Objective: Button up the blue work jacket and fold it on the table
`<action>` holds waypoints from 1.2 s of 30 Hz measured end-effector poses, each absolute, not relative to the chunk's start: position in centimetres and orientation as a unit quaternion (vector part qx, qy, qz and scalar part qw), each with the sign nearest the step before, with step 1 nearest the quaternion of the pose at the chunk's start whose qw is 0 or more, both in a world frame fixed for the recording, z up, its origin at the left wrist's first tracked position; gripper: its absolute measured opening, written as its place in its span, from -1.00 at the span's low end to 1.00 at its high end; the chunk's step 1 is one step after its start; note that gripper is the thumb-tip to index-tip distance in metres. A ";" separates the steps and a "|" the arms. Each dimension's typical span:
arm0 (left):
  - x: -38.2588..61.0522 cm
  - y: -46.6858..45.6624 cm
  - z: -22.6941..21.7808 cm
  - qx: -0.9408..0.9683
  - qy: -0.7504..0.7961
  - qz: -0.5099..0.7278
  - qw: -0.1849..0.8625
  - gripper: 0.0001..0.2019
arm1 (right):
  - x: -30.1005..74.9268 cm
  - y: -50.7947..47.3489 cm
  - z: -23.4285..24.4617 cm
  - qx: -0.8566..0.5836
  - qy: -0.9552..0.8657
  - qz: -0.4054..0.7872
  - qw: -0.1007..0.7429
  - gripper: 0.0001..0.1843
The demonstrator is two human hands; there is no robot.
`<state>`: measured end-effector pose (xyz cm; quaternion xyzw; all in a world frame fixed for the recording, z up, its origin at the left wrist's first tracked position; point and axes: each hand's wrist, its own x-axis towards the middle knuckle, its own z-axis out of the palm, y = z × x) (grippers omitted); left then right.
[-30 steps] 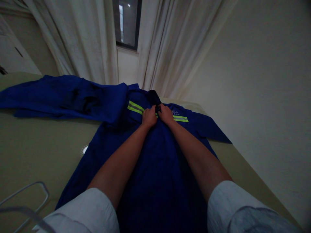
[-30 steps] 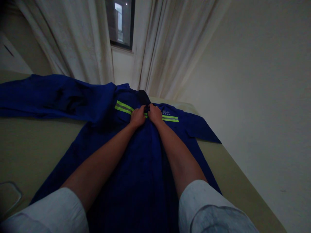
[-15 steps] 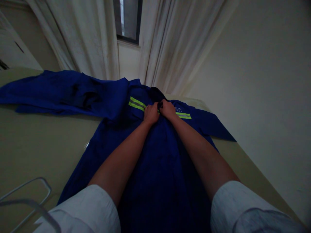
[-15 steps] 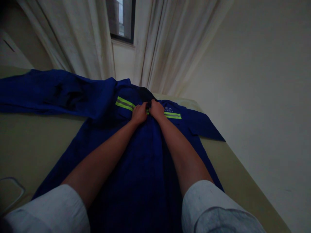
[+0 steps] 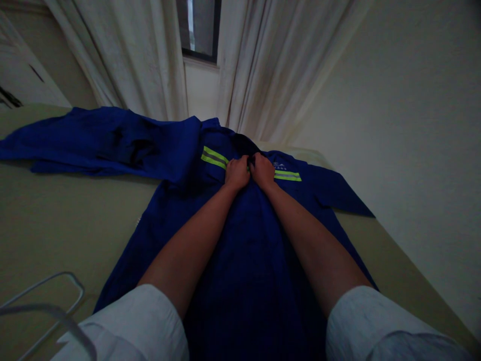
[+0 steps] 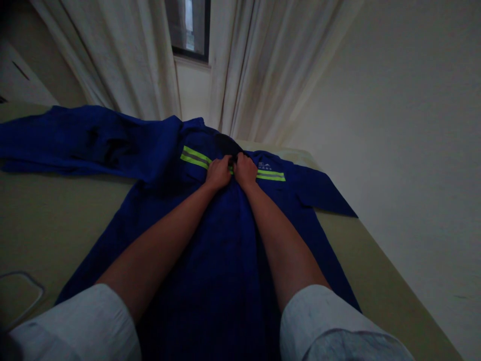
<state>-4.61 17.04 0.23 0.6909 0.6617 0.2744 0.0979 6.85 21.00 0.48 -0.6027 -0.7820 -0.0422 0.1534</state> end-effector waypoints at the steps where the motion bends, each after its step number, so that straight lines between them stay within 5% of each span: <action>1: -4.6 17.1 0.2 0.690 0.663 0.273 0.098 -0.55 | 6.8 20.9 0.4 -0.605 -0.779 -0.043 0.161 -0.70; 36: -4.9 17.5 -0.5 0.699 0.652 0.283 0.076 -0.54 | 7.5 21.8 -0.4 -0.576 -0.799 -0.019 0.172 -0.55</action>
